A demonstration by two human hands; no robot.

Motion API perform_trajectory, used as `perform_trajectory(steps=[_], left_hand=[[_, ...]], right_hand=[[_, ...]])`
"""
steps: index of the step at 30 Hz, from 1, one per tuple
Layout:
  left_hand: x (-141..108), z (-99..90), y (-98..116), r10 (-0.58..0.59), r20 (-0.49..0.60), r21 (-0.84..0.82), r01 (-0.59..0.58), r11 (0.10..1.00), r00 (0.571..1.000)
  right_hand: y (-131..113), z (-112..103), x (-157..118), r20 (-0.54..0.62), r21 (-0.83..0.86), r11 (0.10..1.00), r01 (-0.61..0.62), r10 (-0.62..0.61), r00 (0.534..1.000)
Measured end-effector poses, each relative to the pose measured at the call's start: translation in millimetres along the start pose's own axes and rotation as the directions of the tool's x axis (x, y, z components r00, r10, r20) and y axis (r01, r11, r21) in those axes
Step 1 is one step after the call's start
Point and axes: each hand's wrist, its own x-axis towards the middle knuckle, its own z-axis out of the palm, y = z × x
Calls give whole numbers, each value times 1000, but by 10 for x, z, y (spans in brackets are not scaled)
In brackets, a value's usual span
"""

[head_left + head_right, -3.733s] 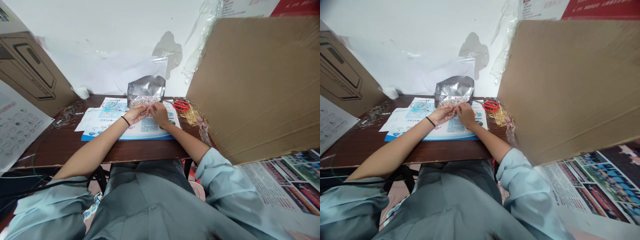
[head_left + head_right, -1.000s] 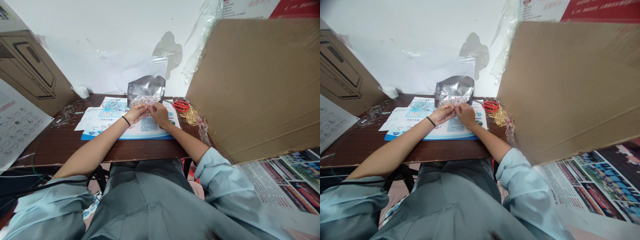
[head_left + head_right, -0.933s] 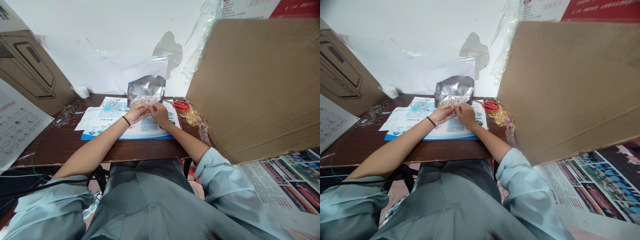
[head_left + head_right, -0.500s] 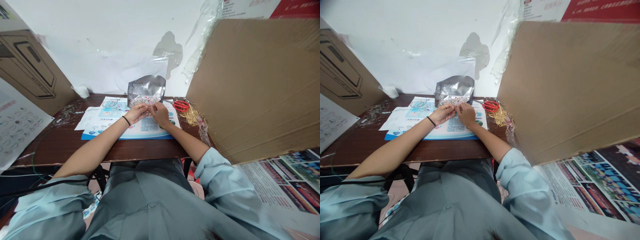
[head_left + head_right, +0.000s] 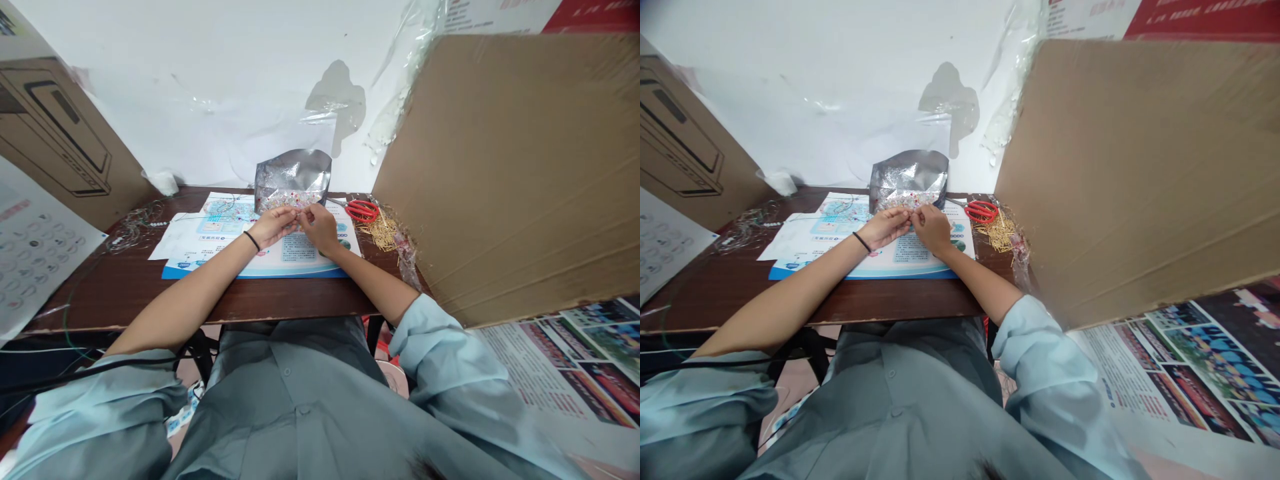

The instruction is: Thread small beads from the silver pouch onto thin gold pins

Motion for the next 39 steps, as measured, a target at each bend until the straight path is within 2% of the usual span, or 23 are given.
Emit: perform_trajectory(steps=[6,13,24,39], left_hand=[[-19,26,8,7,10,-30,-7,1000,1000],[-38,64,32,-13,-47,-70,9,998,999],[-18,33,6,1,-19,-18,-1,1000,1000],[-17,44,1,21,-1,-48,-21,999,1000]], right_hand=[[19,20,-8,-15,31,999,8,-7,1000],[15,21,-6,-25,57,998,-12,13,1000],[-4,2,-8,-3,42,999,-28,28,1000],[10,15,-4,-5,73,997,3,-2,1000]])
